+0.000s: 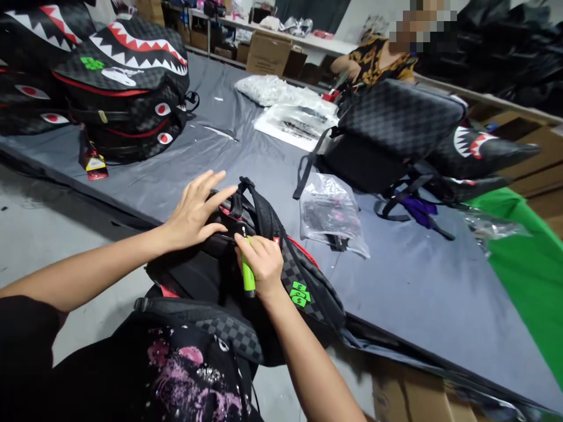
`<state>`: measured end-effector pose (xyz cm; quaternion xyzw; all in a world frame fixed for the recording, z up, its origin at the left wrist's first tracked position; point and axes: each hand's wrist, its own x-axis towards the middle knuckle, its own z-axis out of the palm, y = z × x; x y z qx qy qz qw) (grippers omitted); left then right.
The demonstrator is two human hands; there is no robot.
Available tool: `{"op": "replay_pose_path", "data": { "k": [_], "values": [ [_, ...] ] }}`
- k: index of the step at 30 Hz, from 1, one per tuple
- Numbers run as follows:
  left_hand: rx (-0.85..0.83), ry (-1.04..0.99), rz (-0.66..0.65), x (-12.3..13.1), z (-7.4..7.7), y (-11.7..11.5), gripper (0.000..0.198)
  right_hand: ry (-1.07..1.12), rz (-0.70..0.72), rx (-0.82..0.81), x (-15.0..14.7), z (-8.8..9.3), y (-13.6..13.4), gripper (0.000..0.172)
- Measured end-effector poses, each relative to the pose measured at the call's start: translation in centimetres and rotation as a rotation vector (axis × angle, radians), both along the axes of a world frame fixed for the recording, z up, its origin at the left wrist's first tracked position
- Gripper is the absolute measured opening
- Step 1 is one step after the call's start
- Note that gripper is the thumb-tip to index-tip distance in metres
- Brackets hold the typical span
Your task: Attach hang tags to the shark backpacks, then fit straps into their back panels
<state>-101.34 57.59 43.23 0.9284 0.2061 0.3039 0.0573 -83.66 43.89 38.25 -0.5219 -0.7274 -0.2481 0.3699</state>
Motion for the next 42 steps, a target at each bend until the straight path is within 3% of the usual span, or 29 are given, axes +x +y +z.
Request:
{"op": "replay_pose_path", "data": {
  "k": [2,3,6,9,13,18,23,28,33,36,39,42],
  "values": [
    [-0.132,0.151,0.019,1.9,0.1,2.2,0.080,0.089,-0.016,-0.069,0.0,-0.2,0.8,0.033],
    [-0.183,0.237,0.020,3.0,-0.1,3.2,0.081,0.141,-0.038,-0.108,0.0,-0.5,1.2,0.032],
    [-0.205,0.413,0.042,6.3,-1.1,5.3,0.072,0.258,-0.104,-0.173,0.0,-1.7,1.8,0.028],
    [-0.132,0.401,-0.007,7.8,-2.2,5.4,0.067,0.299,-0.108,-0.180,-0.1,-2.7,0.9,0.025],
    [-0.053,0.341,-0.079,7.6,-3.1,4.1,0.070,0.290,-0.151,-0.237,0.3,-2.5,0.0,0.027],
    [-0.081,0.392,-0.052,7.9,-2.9,4.0,0.074,0.214,-0.174,-0.435,1.7,-1.1,1.7,0.024],
    [-0.166,0.463,-0.042,8.4,-2.2,4.5,0.076,0.290,-0.089,-0.273,0.6,-1.8,0.2,0.020],
    [-0.097,0.489,-0.060,8.2,-2.5,3.9,0.113,0.231,-0.086,-0.222,0.2,-3.2,-1.6,0.017],
    [0.056,0.498,-0.061,8.1,-3.3,3.0,0.131,0.428,-0.036,-0.357,1.9,-1.4,-0.6,0.023],
    [0.072,0.526,-0.053,8.2,-3.5,2.9,0.132,0.500,-0.048,-0.481,2.8,0.0,-0.4,0.026],
    [0.053,0.547,-0.034,8.2,-3.2,2.8,0.125,0.563,-0.024,-0.560,3.4,0.8,-0.7,0.040],
    [0.046,0.548,-0.024,8.1,-2.8,2.5,0.113,0.702,-0.148,-0.524,3.8,1.1,-1.0,0.043]
  ]
}}
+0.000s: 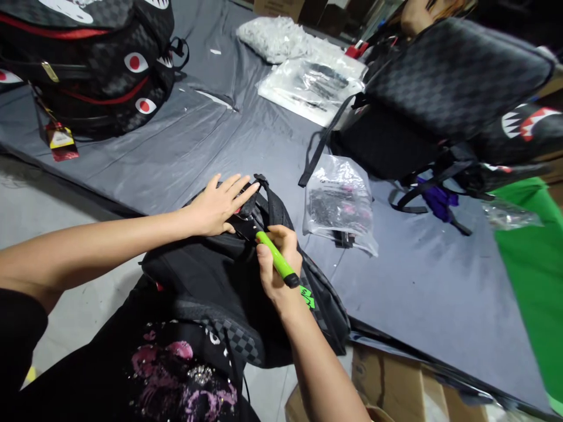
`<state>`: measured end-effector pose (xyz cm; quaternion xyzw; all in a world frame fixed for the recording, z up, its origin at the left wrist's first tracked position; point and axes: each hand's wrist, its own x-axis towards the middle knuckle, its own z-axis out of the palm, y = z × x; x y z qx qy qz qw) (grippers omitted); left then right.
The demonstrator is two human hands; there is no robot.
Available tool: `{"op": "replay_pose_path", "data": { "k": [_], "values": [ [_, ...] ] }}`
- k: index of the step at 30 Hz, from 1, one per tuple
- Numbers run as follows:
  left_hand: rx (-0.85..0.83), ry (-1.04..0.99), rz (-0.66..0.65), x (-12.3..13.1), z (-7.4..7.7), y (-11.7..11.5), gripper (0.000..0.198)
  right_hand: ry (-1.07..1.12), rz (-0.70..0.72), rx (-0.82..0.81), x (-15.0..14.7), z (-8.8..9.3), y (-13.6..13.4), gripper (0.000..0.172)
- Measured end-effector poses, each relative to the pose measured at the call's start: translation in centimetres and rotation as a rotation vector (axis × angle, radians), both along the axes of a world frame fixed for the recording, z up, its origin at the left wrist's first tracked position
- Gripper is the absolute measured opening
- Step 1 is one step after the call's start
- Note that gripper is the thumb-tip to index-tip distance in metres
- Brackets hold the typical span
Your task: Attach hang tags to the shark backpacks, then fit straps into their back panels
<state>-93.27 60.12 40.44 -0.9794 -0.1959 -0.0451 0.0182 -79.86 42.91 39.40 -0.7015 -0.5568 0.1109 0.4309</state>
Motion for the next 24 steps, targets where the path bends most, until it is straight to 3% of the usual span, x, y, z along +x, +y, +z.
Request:
{"op": "replay_pose_path", "data": {
  "k": [2,4,8,11,14,18,24],
  "values": [
    [-0.001,0.003,0.006,-0.1,0.1,-0.1,0.108,-0.028,-0.113,-0.011,0.1,0.4,0.1,0.035],
    [-0.001,-0.004,0.016,-0.1,0.1,-0.1,0.107,-0.108,-0.128,-0.018,0.1,1.0,0.6,0.029],
    [0.010,-0.034,0.048,0.1,-0.3,0.0,0.107,-0.164,0.105,-0.037,0.4,2.2,1.8,0.021],
    [0.014,-0.007,0.081,0.3,-0.4,0.1,0.107,-0.164,0.297,-0.199,1.1,2.9,2.6,0.025],
    [0.015,0.036,0.110,0.6,-0.3,0.0,0.106,-0.183,0.397,-0.342,1.8,3.6,2.8,0.023],
    [0.027,0.053,0.139,0.8,-0.2,-0.2,0.103,-0.271,0.403,-0.419,2.1,3.7,2.3,0.024],
    [0.025,0.015,0.111,0.8,-0.5,0.0,0.110,-0.328,0.362,-0.357,1.6,3.1,1.6,0.027]
  ]
}}
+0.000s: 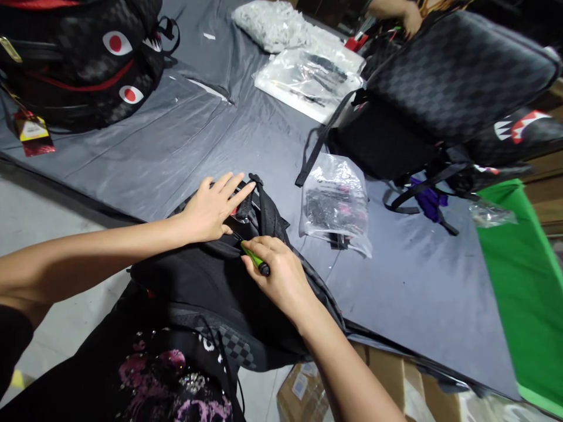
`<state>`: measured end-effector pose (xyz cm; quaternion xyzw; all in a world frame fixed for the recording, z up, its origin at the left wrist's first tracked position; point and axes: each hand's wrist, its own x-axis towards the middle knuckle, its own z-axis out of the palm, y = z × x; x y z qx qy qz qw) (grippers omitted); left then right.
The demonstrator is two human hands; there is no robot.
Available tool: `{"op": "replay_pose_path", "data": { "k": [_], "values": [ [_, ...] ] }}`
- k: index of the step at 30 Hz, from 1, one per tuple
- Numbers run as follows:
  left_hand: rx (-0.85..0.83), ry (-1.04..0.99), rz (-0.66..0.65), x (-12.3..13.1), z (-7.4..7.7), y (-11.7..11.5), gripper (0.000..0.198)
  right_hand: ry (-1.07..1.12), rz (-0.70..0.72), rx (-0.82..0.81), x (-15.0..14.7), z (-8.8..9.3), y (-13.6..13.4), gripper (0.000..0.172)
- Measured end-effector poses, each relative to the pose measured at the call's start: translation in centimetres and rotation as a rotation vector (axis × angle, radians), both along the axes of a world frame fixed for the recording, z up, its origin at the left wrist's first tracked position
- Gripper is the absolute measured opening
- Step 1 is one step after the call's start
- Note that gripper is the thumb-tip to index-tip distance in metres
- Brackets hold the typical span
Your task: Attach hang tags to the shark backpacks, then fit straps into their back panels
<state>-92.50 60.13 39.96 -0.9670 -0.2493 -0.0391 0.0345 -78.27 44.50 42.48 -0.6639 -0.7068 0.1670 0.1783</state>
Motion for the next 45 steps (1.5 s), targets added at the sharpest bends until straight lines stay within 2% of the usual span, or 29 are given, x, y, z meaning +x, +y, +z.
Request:
{"op": "replay_pose_path", "data": {
  "k": [4,9,14,24,33,38,45],
  "values": [
    [0.032,-0.093,-0.096,0.0,-0.2,0.0,0.126,0.016,0.005,-0.001,0.0,0.0,0.2,0.025],
    [0.056,-0.176,-0.203,0.2,-0.8,-0.2,0.121,0.103,-0.038,-0.030,0.5,0.5,0.4,0.021],
    [0.001,-0.183,-0.169,0.4,-1.2,0.0,0.126,0.157,-0.072,-0.083,0.6,0.7,0.6,0.019],
    [-0.050,-0.060,-0.075,0.7,-0.2,-0.3,0.123,-0.072,0.001,-0.076,-0.3,1.1,0.9,0.023],
    [-0.036,-0.047,-0.050,0.5,0.5,-0.6,0.115,-0.076,0.011,-0.083,-1.1,1.2,1.6,0.021],
    [-0.078,-0.075,-0.067,0.4,0.2,-0.5,0.112,-0.055,0.029,-0.082,-1.3,1.3,1.8,0.023],
    [-0.097,-0.108,-0.075,0.3,-0.3,-0.3,0.112,-0.165,0.030,-0.113,-1.5,1.5,2.1,0.021]
  ]
}}
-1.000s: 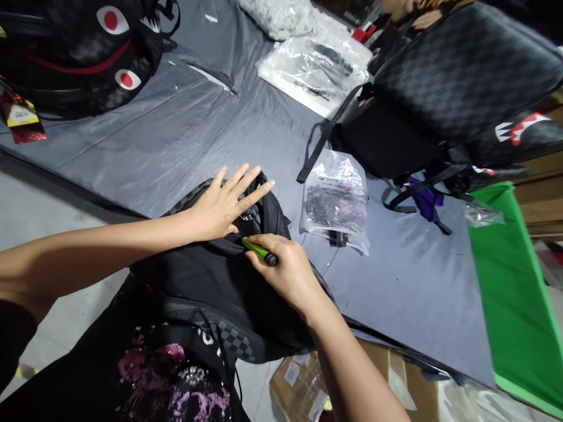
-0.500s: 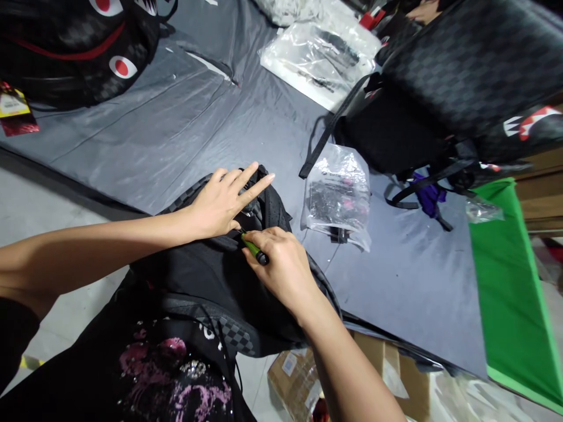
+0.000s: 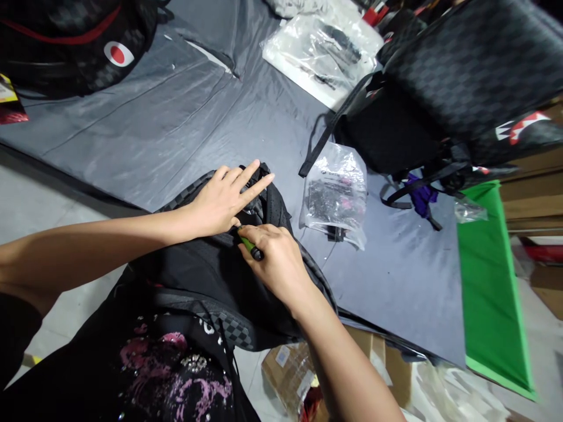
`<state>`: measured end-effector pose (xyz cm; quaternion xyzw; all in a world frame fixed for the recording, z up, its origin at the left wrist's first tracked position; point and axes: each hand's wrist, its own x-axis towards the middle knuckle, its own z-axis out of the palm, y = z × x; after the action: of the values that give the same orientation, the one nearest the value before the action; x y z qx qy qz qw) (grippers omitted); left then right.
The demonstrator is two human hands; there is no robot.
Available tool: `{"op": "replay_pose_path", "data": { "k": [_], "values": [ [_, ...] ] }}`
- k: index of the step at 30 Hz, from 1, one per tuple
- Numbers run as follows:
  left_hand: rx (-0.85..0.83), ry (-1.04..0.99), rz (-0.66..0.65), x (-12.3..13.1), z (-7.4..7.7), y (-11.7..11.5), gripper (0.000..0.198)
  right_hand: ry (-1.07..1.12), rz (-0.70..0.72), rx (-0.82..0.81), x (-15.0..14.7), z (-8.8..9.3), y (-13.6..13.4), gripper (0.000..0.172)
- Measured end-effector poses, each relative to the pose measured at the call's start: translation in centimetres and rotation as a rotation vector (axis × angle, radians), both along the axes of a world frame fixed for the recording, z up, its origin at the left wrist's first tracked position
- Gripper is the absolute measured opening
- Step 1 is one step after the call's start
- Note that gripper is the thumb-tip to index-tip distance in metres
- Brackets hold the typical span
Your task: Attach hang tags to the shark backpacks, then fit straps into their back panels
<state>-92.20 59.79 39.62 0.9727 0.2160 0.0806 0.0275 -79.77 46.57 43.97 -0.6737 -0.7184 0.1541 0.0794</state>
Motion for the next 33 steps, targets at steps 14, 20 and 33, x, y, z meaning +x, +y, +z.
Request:
{"op": "replay_pose_path", "data": {
  "k": [14,20,33],
  "values": [
    [-0.023,-0.015,-0.002,-0.1,-0.1,0.1,0.109,-0.056,-0.191,0.166,-1.8,-1.3,-1.1,0.015],
    [-0.053,-0.031,-0.003,0.0,-0.3,0.1,0.110,-0.036,-0.329,0.266,-3.0,-2.1,-1.7,0.013],
    [-0.076,-0.045,-0.012,-0.1,-0.3,0.2,0.102,0.053,-0.469,0.330,-3.9,-2.7,-1.4,0.014]
  ]
}}
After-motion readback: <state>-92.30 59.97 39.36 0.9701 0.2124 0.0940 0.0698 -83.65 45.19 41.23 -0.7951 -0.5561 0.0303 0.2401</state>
